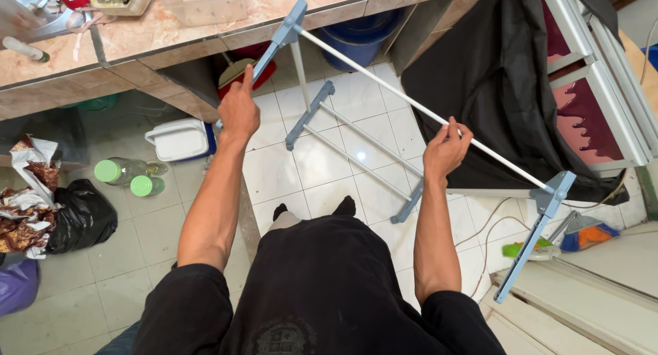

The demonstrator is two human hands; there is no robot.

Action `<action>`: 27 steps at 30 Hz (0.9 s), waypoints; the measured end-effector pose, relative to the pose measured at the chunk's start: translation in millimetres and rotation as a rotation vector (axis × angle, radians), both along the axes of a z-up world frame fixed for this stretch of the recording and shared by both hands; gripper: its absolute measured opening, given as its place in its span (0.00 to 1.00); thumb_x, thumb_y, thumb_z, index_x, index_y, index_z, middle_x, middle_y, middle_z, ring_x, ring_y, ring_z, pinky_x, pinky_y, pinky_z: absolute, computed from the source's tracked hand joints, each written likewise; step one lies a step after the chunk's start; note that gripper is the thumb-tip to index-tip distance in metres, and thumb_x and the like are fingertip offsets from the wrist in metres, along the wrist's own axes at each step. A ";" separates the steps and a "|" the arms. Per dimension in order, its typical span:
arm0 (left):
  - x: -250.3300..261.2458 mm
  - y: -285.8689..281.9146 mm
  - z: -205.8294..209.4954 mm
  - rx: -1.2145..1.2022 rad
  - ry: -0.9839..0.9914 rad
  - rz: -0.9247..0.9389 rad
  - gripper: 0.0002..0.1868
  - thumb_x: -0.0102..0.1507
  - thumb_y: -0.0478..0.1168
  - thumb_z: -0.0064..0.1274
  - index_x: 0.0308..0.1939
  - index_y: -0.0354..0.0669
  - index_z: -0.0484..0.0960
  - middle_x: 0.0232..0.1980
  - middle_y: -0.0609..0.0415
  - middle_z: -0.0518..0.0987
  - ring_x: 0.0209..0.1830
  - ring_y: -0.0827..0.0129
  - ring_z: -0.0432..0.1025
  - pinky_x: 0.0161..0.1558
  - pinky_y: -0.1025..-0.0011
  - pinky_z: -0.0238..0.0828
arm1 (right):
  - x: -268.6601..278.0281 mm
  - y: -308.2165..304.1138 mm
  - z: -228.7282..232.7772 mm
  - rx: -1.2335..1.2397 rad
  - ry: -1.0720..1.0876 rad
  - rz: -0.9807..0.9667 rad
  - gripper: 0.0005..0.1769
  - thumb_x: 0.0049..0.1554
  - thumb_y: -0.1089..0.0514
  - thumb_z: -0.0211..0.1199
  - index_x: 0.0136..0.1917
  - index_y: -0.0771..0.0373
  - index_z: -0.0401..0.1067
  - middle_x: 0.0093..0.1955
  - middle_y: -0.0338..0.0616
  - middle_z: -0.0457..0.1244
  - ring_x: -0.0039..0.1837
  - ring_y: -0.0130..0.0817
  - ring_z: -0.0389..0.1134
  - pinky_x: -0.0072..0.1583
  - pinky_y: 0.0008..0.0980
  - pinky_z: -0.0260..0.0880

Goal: The person assembles a foldable clothes drying rack from white plastic poles and blue plastic connectors on a tiled counter and floor. They fit poles into connector joints, attach cross bars, and unfold and adjust the rack frame, working through the parts one at a time.

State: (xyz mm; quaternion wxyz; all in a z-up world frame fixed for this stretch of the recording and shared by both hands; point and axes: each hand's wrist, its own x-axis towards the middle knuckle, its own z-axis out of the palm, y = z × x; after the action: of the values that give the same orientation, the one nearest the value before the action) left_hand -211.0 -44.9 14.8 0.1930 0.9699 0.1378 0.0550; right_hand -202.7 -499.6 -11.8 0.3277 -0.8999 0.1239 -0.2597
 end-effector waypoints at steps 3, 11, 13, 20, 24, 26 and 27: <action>6.3 -0.7 4.7 -0.015 -0.052 -0.028 0.41 0.59 0.27 0.45 0.78 0.51 0.63 0.45 0.39 0.76 0.43 0.39 0.73 0.43 0.44 0.70 | -0.4 2.0 2.2 -0.012 0.052 -0.037 0.16 0.66 0.59 0.59 0.64 0.66 0.77 0.61 0.48 0.61 0.52 0.45 0.70 0.49 0.41 0.72; 27.3 0.6 9.6 0.010 -0.137 -0.114 0.33 0.61 0.37 0.54 0.71 0.43 0.65 0.58 0.34 0.69 0.55 0.39 0.69 0.45 0.42 0.67 | -8.6 10.7 -8.7 -0.097 0.115 -0.009 0.28 0.66 0.58 0.60 0.77 0.68 0.63 0.80 0.65 0.46 0.77 0.62 0.51 0.73 0.50 0.56; 37.0 0.7 7.1 -0.068 -0.146 -0.159 0.33 0.63 0.36 0.52 0.73 0.42 0.64 0.59 0.33 0.69 0.55 0.38 0.69 0.48 0.44 0.68 | -14.4 19.1 -12.9 -0.083 0.150 0.012 0.34 0.65 0.59 0.61 0.80 0.69 0.57 0.83 0.70 0.38 0.79 0.66 0.46 0.76 0.52 0.51; 54.4 4.5 -3.7 -0.293 0.011 -0.232 0.32 0.67 0.30 0.45 0.77 0.44 0.62 0.47 0.34 0.76 0.47 0.38 0.72 0.49 0.46 0.69 | -43.2 68.1 -27.1 -0.039 0.167 0.141 0.36 0.62 0.61 0.63 0.80 0.69 0.57 0.84 0.71 0.34 0.82 0.66 0.43 0.77 0.50 0.52; 54.7 10.0 -10.1 -0.324 0.015 -0.260 0.32 0.67 0.30 0.44 0.77 0.43 0.61 0.47 0.34 0.76 0.47 0.39 0.73 0.49 0.47 0.69 | -56.0 91.8 -43.0 0.016 0.262 0.204 0.31 0.63 0.59 0.62 0.76 0.69 0.61 0.83 0.72 0.36 0.81 0.66 0.44 0.76 0.49 0.53; 55.3 12.3 -12.8 -0.356 -0.006 -0.277 0.32 0.67 0.30 0.45 0.77 0.41 0.62 0.47 0.34 0.76 0.47 0.40 0.73 0.50 0.48 0.69 | -59.7 102.8 -50.9 -0.020 0.256 0.258 0.28 0.63 0.58 0.63 0.74 0.70 0.65 0.82 0.72 0.38 0.81 0.67 0.44 0.76 0.50 0.53; 54.1 12.8 -14.7 -0.374 -0.014 -0.284 0.32 0.68 0.30 0.45 0.77 0.41 0.62 0.47 0.34 0.76 0.47 0.40 0.73 0.50 0.48 0.69 | -62.3 109.7 -54.7 -0.022 0.269 0.283 0.27 0.63 0.57 0.63 0.72 0.69 0.66 0.81 0.71 0.39 0.80 0.67 0.46 0.76 0.50 0.53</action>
State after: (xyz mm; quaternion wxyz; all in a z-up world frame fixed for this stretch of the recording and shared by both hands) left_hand -156.9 -32.1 0.0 0.3761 0.9265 0.0062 0.0077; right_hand -265.0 -389.9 -66.4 0.3316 -0.9385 0.0360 -0.0896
